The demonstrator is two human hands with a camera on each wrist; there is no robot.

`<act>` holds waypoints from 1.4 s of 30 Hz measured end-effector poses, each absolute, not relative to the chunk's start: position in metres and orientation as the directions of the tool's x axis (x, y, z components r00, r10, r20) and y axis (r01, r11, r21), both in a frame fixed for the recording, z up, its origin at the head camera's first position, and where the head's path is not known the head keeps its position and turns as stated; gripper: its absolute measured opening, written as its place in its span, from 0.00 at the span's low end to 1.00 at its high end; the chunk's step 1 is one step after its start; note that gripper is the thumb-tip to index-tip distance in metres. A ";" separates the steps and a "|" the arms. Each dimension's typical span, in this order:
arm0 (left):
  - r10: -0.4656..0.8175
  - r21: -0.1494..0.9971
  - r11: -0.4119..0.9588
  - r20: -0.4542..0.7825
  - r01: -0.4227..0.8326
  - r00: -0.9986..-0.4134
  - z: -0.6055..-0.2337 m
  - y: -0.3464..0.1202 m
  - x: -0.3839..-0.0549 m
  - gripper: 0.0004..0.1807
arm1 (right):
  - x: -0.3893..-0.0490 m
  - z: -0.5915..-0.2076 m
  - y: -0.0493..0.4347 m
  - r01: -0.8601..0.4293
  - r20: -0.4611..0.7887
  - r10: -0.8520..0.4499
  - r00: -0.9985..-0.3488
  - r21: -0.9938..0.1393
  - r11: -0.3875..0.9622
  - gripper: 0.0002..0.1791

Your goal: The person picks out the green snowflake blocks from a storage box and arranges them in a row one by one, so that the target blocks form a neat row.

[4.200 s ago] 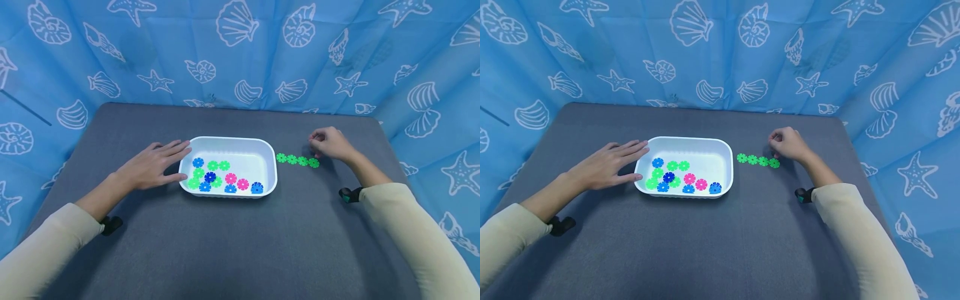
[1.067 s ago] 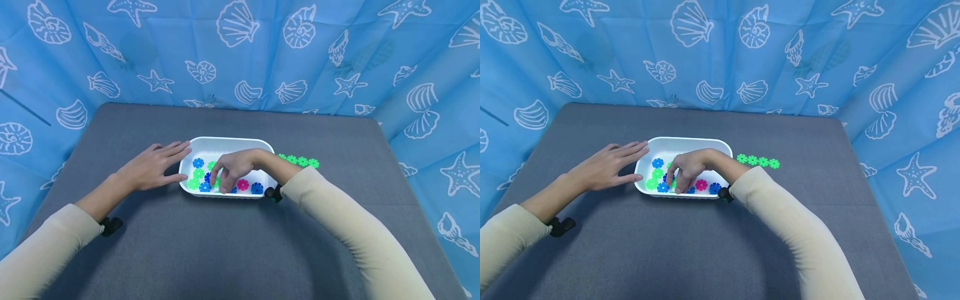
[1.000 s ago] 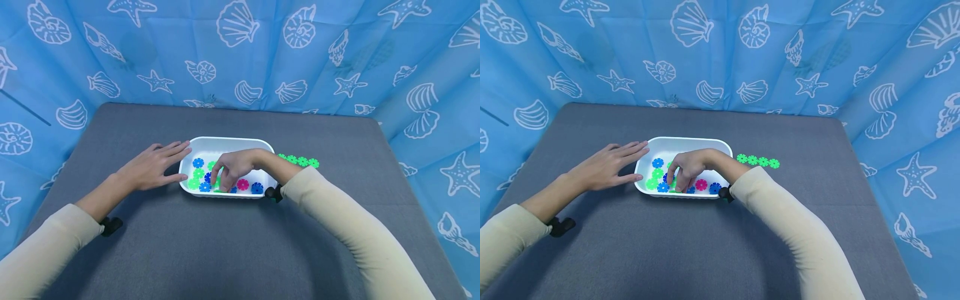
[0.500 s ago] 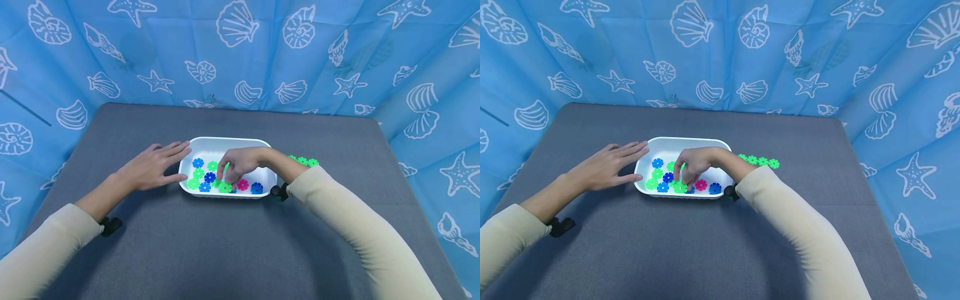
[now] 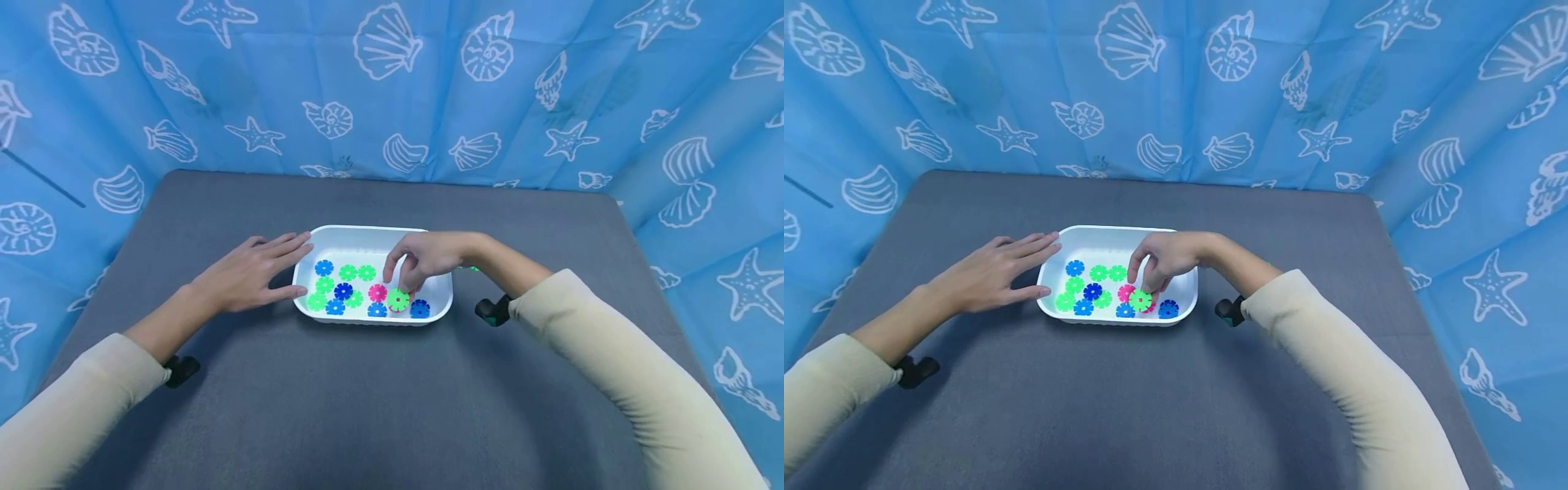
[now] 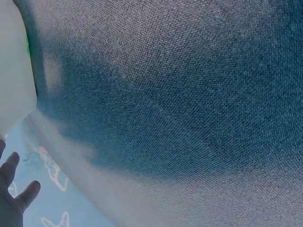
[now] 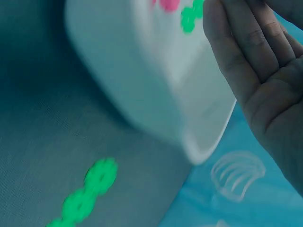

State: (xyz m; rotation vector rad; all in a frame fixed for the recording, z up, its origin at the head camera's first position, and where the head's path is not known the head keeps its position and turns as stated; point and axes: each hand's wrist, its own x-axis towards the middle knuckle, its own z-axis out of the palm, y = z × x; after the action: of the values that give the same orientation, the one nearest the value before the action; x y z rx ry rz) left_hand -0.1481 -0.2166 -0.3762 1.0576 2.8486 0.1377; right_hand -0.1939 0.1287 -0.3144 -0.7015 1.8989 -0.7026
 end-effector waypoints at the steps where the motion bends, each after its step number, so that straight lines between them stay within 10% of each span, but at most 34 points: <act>1: 0.653 0.119 0.755 -0.063 0.644 -0.754 -0.376 -0.216 -0.148 0.47 | -0.195 -0.314 0.136 -0.162 -0.578 -0.717 -0.390 -0.723 0.671 0.18; 23: 0.642 0.110 0.766 -0.078 0.634 -0.763 -0.377 -0.216 -0.149 0.47 | -0.194 -0.316 0.280 -0.054 -0.397 -0.474 -0.786 -0.719 0.693 0.17; 42: 0.640 0.110 0.768 -0.086 0.631 -0.764 -0.375 -0.215 -0.149 0.47 | -0.175 -0.365 0.337 0.096 -0.296 -0.203 -0.933 -0.750 0.654 0.16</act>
State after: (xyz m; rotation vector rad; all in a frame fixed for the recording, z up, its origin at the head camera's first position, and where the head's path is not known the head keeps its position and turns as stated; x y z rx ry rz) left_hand -0.1487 -0.2149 -0.3752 1.0258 2.8416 0.1132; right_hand -0.1751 0.3366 -0.3651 -0.0849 2.5183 -1.1722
